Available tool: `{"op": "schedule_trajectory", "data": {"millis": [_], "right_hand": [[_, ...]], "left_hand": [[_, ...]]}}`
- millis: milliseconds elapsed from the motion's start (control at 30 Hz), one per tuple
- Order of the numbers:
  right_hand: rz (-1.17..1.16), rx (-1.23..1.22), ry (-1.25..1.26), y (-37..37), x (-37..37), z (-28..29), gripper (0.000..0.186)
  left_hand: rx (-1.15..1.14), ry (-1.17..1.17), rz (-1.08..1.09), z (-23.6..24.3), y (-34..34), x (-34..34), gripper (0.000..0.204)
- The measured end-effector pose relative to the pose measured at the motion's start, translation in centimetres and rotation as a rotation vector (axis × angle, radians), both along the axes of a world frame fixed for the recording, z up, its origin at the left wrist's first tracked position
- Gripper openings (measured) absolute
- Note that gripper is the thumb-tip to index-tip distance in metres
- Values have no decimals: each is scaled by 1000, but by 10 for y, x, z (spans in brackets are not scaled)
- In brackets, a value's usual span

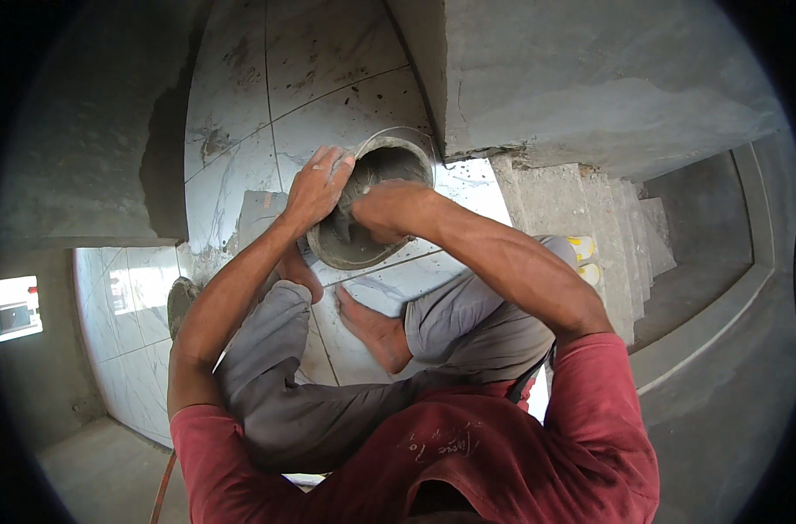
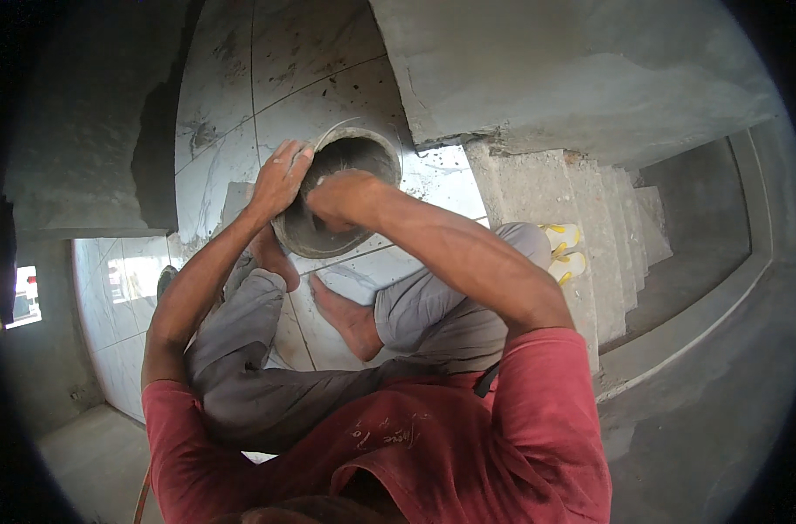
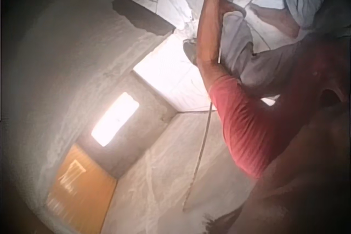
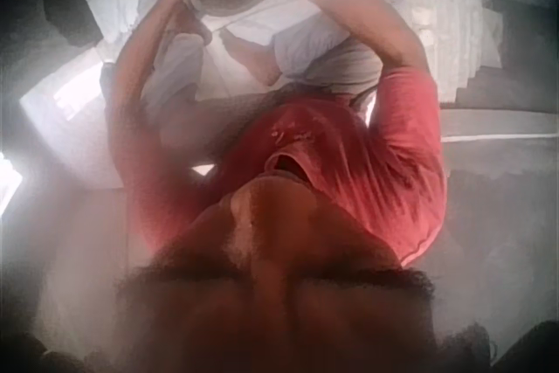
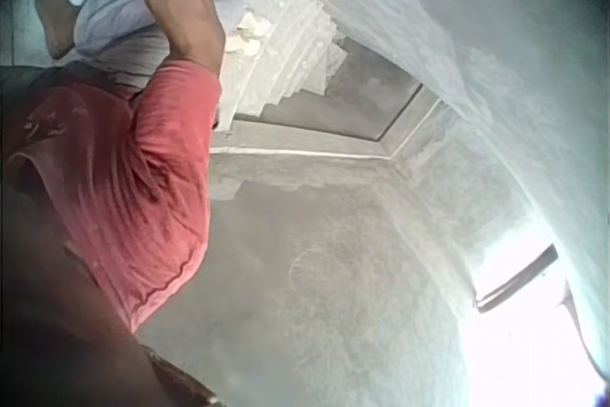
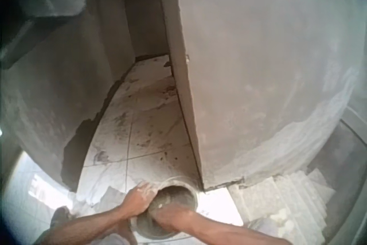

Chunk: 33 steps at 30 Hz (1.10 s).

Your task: The person scoops cement from a bucket using a trowel and applies it to a corner of a wall, smoothing the wet mixture with the trowel and their fingers.

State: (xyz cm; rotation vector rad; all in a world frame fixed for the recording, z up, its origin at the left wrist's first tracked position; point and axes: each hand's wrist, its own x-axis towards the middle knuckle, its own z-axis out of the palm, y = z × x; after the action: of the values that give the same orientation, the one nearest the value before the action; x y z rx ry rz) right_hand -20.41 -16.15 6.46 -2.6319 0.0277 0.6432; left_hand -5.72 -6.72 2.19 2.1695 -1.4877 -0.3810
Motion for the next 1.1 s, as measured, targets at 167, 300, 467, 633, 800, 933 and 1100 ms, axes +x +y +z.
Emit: {"op": "schedule_trajectory", "data": {"millis": [167, 300, 467, 633, 800, 933, 1100], "right_hand": [[-122, 150, -112, -7, -5, -39, 24], [-316, 460, -300, -6, -28, -64, 31], [-709, 699, -565, 42, -54, -124, 46], [-861, 816, -528, 60, -85, -111, 47], [-979, 927, -535, 57, -129, -118, 46], [-1160, 1246, -516, 61, -156, -113, 51], [-1553, 1435, -576, 58, -162, -118, 56]], "left_hand": [[-63, -2, -24, -8, 7, 13, 37], [-56, 44, 50, -3, 7, 17, 37], [-45, 62, 42, 0, -1, 22, 38], [-17, 139, 98, -10, -1, 36, 45], [-11, 175, 264, -27, 4, 62, 61], [-3, 176, 255, -23, 11, 60, 59], [-25, 117, 235, -8, 1, 38, 53]]}}
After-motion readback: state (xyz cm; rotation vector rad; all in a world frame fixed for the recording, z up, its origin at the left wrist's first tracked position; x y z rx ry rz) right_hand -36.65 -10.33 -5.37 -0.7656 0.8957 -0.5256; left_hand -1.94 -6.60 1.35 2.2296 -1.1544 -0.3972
